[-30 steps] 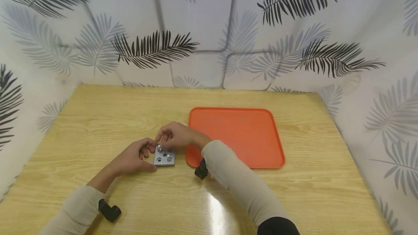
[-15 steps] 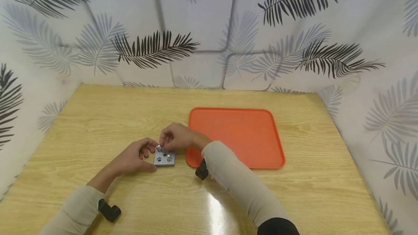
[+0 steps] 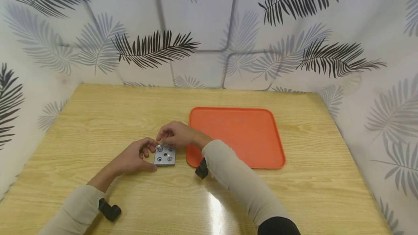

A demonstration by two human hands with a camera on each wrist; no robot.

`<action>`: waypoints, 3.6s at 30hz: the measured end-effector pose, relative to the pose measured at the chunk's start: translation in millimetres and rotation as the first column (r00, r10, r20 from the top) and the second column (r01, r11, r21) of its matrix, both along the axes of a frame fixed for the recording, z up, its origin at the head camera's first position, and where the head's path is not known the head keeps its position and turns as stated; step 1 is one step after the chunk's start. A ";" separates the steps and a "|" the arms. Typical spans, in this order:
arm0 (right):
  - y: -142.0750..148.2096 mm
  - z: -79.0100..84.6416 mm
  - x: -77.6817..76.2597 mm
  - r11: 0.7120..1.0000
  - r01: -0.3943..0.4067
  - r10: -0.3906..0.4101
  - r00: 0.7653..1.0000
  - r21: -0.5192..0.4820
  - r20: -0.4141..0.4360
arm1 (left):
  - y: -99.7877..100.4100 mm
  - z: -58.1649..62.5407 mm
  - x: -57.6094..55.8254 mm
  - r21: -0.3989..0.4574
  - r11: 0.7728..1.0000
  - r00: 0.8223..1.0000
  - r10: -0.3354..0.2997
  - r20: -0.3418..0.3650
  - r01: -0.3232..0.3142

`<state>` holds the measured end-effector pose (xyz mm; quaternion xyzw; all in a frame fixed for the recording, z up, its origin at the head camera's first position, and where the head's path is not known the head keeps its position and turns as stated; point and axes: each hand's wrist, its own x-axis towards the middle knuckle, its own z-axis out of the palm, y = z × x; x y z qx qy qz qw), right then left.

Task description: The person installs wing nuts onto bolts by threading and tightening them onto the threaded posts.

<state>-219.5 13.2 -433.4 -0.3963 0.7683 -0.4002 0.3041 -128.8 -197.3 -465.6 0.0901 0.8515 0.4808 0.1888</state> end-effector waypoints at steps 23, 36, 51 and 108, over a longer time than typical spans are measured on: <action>-2.7 -3.8 3.2 0.998 -0.006 0.009 0.998 0.067 -0.056 | -1.2 1.3 -1.3 0.014 1.000 1.000 -0.014 -0.026 0.014; 0.7 -2.9 1.5 1.000 -0.004 0.003 0.999 -0.003 -0.053 | -0.2 -1.8 -0.8 0.008 1.000 1.000 -0.002 -0.013 0.002; -2.4 -4.9 5.1 0.998 -0.034 0.036 0.999 0.061 -0.025 | 0.4 -2.0 -0.9 0.018 1.000 1.000 -0.001 -0.016 0.001; 4.3 -3.4 3.5 1.000 0.008 -0.009 0.999 0.024 0.040 | -0.4 -2.2 -0.4 0.012 1.000 1.000 -0.008 -0.013 0.008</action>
